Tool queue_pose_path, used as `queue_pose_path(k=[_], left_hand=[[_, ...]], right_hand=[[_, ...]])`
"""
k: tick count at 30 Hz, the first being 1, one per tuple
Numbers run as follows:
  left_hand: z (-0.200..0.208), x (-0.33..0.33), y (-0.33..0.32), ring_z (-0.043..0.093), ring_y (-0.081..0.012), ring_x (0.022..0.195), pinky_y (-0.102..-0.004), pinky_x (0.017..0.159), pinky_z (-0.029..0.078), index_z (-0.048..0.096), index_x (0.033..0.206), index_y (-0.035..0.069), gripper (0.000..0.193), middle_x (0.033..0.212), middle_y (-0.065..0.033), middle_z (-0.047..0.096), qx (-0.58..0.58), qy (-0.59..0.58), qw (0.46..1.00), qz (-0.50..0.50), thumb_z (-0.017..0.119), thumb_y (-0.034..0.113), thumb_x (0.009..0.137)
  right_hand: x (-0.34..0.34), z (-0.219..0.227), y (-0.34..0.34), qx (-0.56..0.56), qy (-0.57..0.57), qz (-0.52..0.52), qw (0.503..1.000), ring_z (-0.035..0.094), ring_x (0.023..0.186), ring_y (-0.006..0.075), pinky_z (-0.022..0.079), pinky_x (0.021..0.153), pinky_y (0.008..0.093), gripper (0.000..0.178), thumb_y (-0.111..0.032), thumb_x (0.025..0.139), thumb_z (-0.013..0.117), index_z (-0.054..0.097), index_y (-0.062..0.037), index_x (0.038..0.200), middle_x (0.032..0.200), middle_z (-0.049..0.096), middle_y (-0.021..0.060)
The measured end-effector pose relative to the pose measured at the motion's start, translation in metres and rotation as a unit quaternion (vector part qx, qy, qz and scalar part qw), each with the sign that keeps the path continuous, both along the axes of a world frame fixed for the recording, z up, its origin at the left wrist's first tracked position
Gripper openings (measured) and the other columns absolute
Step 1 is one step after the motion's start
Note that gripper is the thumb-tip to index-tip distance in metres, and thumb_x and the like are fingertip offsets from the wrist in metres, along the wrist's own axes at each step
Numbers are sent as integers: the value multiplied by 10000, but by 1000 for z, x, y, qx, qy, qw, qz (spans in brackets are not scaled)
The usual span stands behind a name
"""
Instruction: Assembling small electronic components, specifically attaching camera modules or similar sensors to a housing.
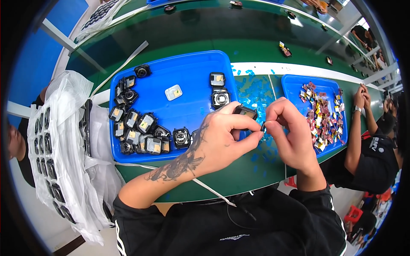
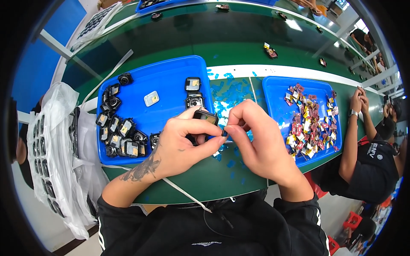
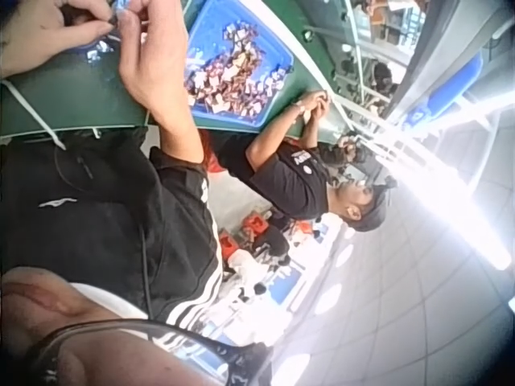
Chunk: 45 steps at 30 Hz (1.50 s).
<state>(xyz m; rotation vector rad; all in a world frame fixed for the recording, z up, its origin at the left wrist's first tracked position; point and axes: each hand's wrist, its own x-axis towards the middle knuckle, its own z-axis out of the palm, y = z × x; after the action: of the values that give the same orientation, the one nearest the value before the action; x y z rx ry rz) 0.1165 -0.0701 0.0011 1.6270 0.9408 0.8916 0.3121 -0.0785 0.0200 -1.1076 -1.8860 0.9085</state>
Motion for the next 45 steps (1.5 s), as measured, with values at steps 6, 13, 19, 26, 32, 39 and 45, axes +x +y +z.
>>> queue_pose_path(k=[6, 13, 19, 26, 32, 39, 45], left_hand=[[-3, -3, 4, 503, -47, 663, -207, 601, 426, 722, 918, 7, 135, 925, -45, 581, 7, 3, 1000, 23, 737, 43, 790], [-5, 0, 5, 583, -62, 749, -196, 649, 472, 706, 949, -46, 138, 905, -59, 642, -131, -132, 982, -31, 708, 54, 855], [4, 0, 2, 587, -64, 682, -200, 572, 449, 712, 906, -27, 98, 843, -46, 681, -237, -194, 944, -118, 701, 60, 861], [-4, 2, 3, 575, -65, 848, -208, 713, 460, 616, 1215, -12, 291, 1135, -78, 634, -175, -172, 967, -66, 544, 11, 934], [-8, 3, 2, 516, -138, 1125, -269, 913, 427, 248, 1509, 44, 601, 1329, -113, 511, -101, -137, 985, 33, 403, -43, 935], [-7, 6, -1, 497, -167, 1212, -307, 993, 411, 279, 1450, -25, 521, 1339, -141, 491, -120, -195, 973, -18, 413, -52, 948], [-9, 7, -1, 492, -182, 1235, -310, 1023, 412, 307, 1422, -48, 487, 1330, -151, 492, -122, -207, 970, -44, 427, -73, 952]], right_hand=[[-6, 0, -12, 217, -138, -12, 966, 561, 699, 276, 462, 625, 354, 138, 98, 827, 589, 506, 12, 897, 807, 543, 139], [16, -15, 4, -28, -60, -22, 998, 603, 984, 209, 488, 750, 266, 261, 45, 864, 586, 641, 2, 1116, 1136, 578, 121], [13, -23, 2, -129, 269, 112, 948, 565, 1017, 177, 467, 846, 292, 198, -1, 867, 623, 661, 18, 1060, 1078, 592, 118], [12, -27, -5, -82, 334, -17, 939, 566, 912, 118, 478, 765, 247, 129, -51, 871, 657, 552, -27, 943, 1075, 602, 122], [0, -15, -9, -3, 90, -150, 985, 598, 738, 78, 492, 682, 212, 130, 48, 845, 664, 585, 10, 940, 886, 636, 49], [-22, -10, -1, 67, 2, -110, 992, 541, 570, 86, 409, 510, 235, 141, 26, 809, 700, 669, -11, 942, 792, 634, 68], [-24, -2, -2, 21, 6, -130, 991, 416, 509, 69, 325, 456, 238, 123, 24, 794, 702, 667, -17, 904, 711, 617, 20]])
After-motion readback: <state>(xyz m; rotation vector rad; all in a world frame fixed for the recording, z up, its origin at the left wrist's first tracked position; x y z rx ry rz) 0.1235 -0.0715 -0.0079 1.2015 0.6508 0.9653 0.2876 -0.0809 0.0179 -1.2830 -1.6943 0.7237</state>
